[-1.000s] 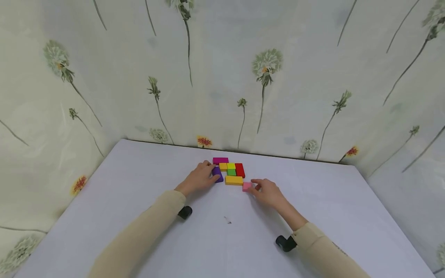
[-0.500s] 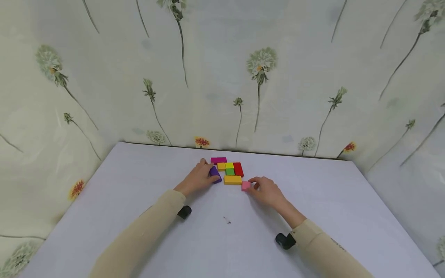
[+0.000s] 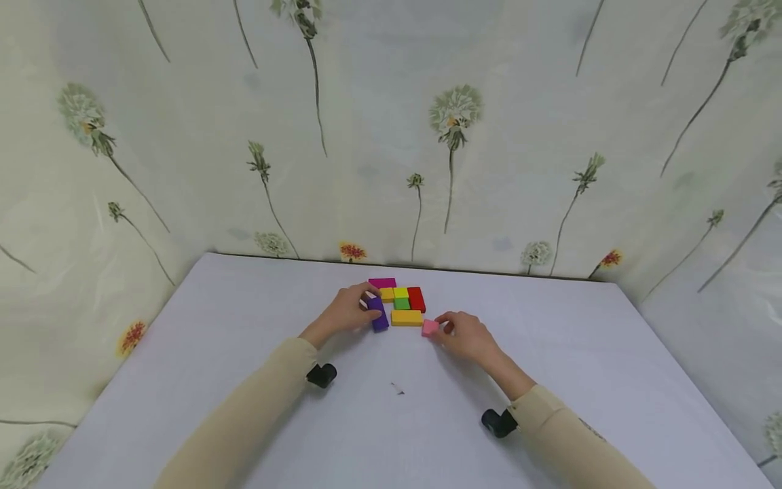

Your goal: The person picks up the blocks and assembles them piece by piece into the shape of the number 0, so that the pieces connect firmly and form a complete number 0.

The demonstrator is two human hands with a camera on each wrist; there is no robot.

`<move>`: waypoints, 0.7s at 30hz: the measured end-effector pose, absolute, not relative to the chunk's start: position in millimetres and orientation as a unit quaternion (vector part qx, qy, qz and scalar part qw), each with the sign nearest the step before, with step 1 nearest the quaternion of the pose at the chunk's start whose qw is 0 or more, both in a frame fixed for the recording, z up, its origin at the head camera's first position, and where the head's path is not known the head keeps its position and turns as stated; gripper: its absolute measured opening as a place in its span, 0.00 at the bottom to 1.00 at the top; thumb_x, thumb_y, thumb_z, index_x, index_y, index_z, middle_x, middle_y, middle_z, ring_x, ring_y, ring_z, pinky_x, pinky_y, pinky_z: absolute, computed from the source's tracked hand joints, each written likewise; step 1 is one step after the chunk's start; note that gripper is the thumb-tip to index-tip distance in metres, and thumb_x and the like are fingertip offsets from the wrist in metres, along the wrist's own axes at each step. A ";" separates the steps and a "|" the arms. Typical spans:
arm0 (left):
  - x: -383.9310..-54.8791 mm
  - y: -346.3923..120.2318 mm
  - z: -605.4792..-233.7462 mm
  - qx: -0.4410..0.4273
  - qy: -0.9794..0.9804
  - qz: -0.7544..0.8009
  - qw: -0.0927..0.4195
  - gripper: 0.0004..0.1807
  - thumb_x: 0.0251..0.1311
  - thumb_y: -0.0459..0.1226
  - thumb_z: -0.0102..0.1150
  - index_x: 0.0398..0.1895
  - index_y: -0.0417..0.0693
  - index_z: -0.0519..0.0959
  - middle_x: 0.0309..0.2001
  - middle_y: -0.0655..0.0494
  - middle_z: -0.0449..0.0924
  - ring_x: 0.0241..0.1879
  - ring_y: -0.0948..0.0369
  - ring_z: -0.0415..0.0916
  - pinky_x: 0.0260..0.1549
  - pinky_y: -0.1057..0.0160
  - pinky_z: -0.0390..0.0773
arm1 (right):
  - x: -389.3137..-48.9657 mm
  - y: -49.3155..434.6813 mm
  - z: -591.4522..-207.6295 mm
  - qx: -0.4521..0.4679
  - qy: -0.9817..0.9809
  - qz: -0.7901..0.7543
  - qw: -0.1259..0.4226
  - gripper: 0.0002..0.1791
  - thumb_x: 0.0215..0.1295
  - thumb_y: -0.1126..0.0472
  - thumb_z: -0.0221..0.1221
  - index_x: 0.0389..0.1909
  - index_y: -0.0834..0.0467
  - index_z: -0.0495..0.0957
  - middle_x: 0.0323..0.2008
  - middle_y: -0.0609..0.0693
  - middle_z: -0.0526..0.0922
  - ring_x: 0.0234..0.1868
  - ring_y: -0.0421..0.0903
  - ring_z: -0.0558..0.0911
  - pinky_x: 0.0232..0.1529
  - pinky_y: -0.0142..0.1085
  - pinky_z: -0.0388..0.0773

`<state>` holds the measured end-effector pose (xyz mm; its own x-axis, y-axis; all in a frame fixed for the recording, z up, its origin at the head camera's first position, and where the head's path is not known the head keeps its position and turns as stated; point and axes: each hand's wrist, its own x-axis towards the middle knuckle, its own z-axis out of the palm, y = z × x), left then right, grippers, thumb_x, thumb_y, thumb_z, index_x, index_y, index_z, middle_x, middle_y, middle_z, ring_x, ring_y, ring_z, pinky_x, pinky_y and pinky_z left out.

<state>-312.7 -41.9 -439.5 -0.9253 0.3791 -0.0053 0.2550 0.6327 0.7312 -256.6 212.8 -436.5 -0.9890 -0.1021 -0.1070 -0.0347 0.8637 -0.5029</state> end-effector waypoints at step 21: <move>-276.9 -51.7 -416.3 0.192 0.840 0.488 0.136 0.13 0.59 0.36 0.68 0.47 0.49 0.82 0.42 0.56 0.81 0.45 0.57 0.77 0.45 0.59 0.79 | -260.1 208.0 -438.3 -0.029 0.965 -0.253 0.056 0.22 0.65 0.49 0.63 0.55 0.57 0.80 0.34 0.51 0.79 0.36 0.49 0.74 0.36 0.39 0.76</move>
<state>-276.9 -51.7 -416.3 -0.8892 0.4557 -0.0402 0.1907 0.4491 0.8729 -260.1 208.0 -438.3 -0.9921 -0.0836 -0.0936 -0.0270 0.8703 -0.4918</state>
